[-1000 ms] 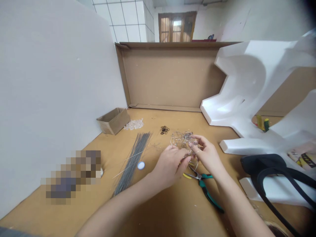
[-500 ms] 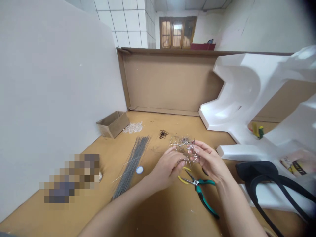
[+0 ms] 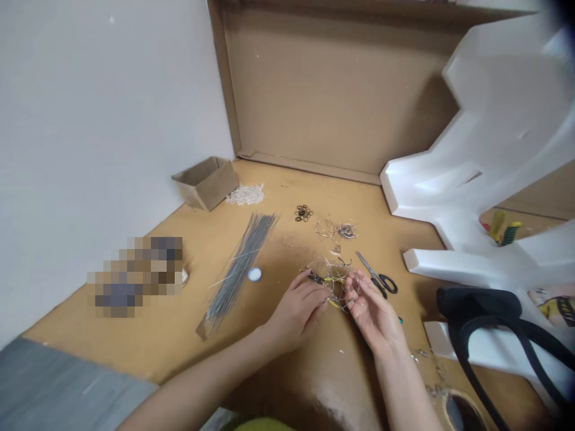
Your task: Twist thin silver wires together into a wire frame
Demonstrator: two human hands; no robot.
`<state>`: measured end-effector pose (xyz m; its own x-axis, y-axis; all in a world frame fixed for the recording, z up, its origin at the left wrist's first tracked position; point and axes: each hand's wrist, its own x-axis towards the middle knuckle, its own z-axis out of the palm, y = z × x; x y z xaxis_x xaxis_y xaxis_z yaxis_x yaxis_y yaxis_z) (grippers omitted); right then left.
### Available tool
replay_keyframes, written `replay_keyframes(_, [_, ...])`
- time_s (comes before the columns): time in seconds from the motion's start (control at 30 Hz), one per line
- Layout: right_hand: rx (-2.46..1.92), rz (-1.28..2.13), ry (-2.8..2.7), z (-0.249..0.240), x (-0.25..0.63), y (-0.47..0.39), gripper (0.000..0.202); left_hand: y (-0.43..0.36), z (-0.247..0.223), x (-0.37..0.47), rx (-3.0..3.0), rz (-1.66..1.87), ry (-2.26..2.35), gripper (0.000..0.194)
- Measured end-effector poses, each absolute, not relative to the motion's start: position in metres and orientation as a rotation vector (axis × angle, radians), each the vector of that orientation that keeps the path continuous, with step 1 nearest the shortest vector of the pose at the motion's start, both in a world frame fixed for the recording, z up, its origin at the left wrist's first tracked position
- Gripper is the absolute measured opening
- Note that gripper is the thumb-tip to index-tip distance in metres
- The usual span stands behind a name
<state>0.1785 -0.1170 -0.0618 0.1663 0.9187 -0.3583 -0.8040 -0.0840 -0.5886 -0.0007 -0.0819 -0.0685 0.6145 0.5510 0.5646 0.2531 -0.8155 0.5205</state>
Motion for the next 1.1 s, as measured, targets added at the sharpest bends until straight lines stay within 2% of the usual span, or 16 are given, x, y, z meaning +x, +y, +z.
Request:
replay_keyframes(0.2, [-0.869, 1.353, -0.131, -0.066, 0.173, -0.119, 0.025, -0.08, -0.08, 0.002, 2.544, 0.847, 0.566, 0.023])
replay_keyframes(0.5, [-0.994, 1.43, -0.165, -0.065, 0.164, -0.122, 0.021, -0.082, -0.084, 0.003, 2.549, 0.711, 0.617, 0.026])
replay_keyframes(0.8, [-1.205, 1.387, -0.429, -0.072, 0.159, -0.129, 0.017, -0.082, -0.08, 0.003, 2.569, 0.648, 0.645, 0.029])
replay_keyframes(1.1, [-1.34, 1.276, -0.671, -0.076, 0.161, -0.13, 0.024, -0.084, -0.084, 0.006, 2.639, 0.54, 0.651, 0.031])
